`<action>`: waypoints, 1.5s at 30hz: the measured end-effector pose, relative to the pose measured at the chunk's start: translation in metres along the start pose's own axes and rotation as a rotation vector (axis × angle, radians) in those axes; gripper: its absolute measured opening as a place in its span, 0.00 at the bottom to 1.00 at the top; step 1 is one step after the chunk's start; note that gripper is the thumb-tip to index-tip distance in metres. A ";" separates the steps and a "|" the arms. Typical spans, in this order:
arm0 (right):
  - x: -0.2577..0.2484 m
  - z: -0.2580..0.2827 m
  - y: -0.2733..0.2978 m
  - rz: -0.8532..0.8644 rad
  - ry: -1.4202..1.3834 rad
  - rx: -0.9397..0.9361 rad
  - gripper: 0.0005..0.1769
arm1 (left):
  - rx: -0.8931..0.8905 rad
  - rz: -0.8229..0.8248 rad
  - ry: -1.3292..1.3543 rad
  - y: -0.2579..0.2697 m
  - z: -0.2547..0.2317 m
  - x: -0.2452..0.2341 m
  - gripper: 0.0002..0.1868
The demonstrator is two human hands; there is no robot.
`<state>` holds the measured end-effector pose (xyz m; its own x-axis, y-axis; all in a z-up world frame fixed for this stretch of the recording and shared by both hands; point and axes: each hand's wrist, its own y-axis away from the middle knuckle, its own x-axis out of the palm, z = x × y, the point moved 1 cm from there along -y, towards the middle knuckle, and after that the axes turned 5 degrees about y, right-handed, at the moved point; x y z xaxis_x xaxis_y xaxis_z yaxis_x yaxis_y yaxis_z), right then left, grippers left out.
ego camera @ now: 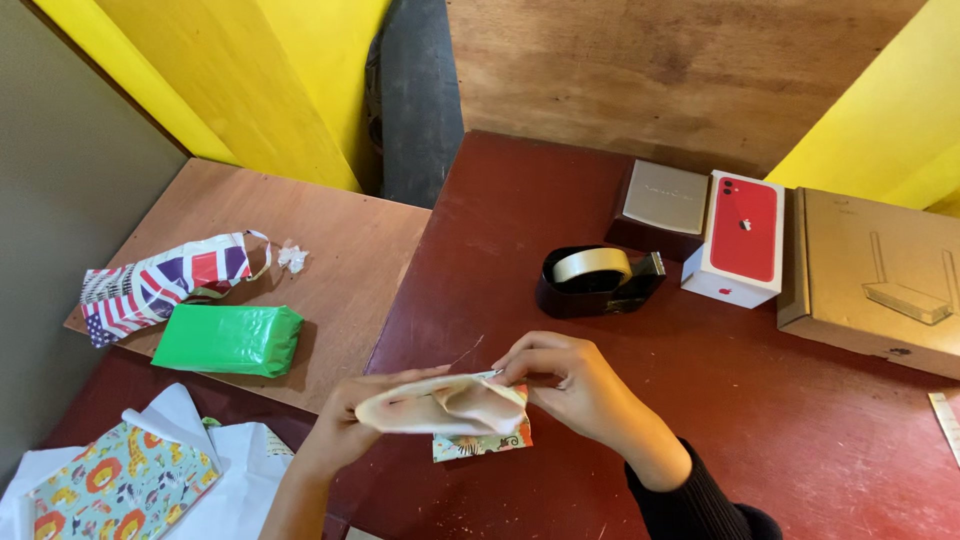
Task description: The person wraps a long rectangular item in patterned gift paper on a red table. They fold the paper around the item, crease the edges, and fold the ends to form a neat package. The person uses a tape dispenser to apply tape to secure the folds.
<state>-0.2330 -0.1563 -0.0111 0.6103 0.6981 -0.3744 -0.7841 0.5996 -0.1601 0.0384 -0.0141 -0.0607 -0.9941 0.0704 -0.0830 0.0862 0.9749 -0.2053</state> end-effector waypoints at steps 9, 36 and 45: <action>-0.015 -0.002 0.004 0.110 0.057 -0.118 0.21 | 0.102 -0.037 -0.139 0.001 -0.010 0.009 0.21; 0.010 0.052 0.034 -0.180 1.030 -0.675 0.15 | 0.407 0.165 -1.167 0.015 -0.094 0.029 0.26; 0.010 0.048 0.034 -0.146 1.000 -0.646 0.21 | 0.446 0.189 -1.072 0.004 -0.098 0.025 0.22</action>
<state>-0.2476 -0.1103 0.0230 0.5646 -0.1446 -0.8126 -0.8012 0.1406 -0.5817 0.0076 0.0122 0.0317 -0.4172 -0.2152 -0.8830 0.4535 0.7926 -0.4075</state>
